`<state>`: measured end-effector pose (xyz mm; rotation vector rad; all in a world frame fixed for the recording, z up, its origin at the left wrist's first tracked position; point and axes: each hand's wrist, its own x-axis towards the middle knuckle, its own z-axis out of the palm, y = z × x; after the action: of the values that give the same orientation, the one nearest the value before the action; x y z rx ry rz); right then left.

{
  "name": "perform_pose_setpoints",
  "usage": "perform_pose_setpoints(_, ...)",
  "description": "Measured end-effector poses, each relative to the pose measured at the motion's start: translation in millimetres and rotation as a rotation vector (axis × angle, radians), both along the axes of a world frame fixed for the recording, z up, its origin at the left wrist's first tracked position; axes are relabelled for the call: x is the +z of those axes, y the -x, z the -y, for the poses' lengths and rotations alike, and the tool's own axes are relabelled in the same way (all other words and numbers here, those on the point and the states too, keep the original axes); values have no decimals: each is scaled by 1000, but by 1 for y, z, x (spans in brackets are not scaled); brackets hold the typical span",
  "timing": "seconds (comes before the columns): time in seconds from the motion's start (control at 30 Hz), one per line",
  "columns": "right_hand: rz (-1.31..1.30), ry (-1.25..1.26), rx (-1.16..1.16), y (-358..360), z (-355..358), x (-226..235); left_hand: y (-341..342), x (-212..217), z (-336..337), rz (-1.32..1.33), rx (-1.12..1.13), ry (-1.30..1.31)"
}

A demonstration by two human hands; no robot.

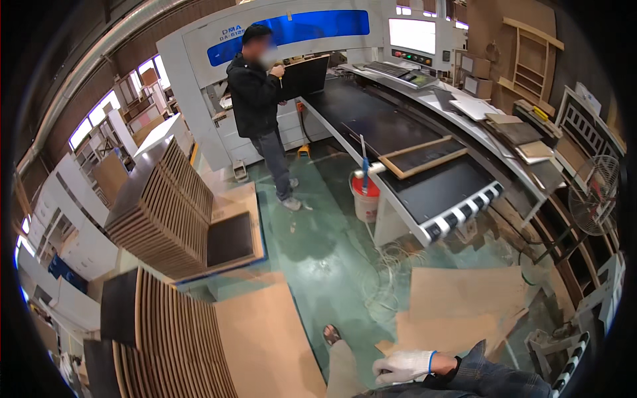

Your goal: Inspecting, measuring, and stacking wooden boards at an industrial workstation.

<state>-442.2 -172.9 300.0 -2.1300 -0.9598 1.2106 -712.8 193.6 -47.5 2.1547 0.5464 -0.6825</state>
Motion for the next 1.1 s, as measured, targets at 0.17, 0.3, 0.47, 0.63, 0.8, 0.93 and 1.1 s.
perform_pose_setpoints(0.17, 49, -43, -85, -178, -86, 2, -197, 43, -72, 149, -194, -217)
perform_pose_setpoints(0.3, 50, -133, -164, -301, -115, 28, -326, 77, -111, 241, -358, -377)
perform_pose_setpoints(0.47, 74, 7, -174, -451, -147, 27, -530, -46, -248, 390, 145, -189)
perform_pose_setpoints(0.63, 171, -115, -205, -598, -170, -13, -715, -48, -238, 302, 131, 4)
perform_pose_setpoints(0.8, 93, -49, -270, -698, -193, 26, -793, -34, -221, 133, 226, 157)
perform_pose_setpoints(0.93, 65, -109, -268, -743, -217, 32, -843, -40, -259, 160, 13, 10)
perform_pose_setpoints(1.1, 131, -99, -433, -778, -249, 42, -921, -35, -314, 80, -388, -94)
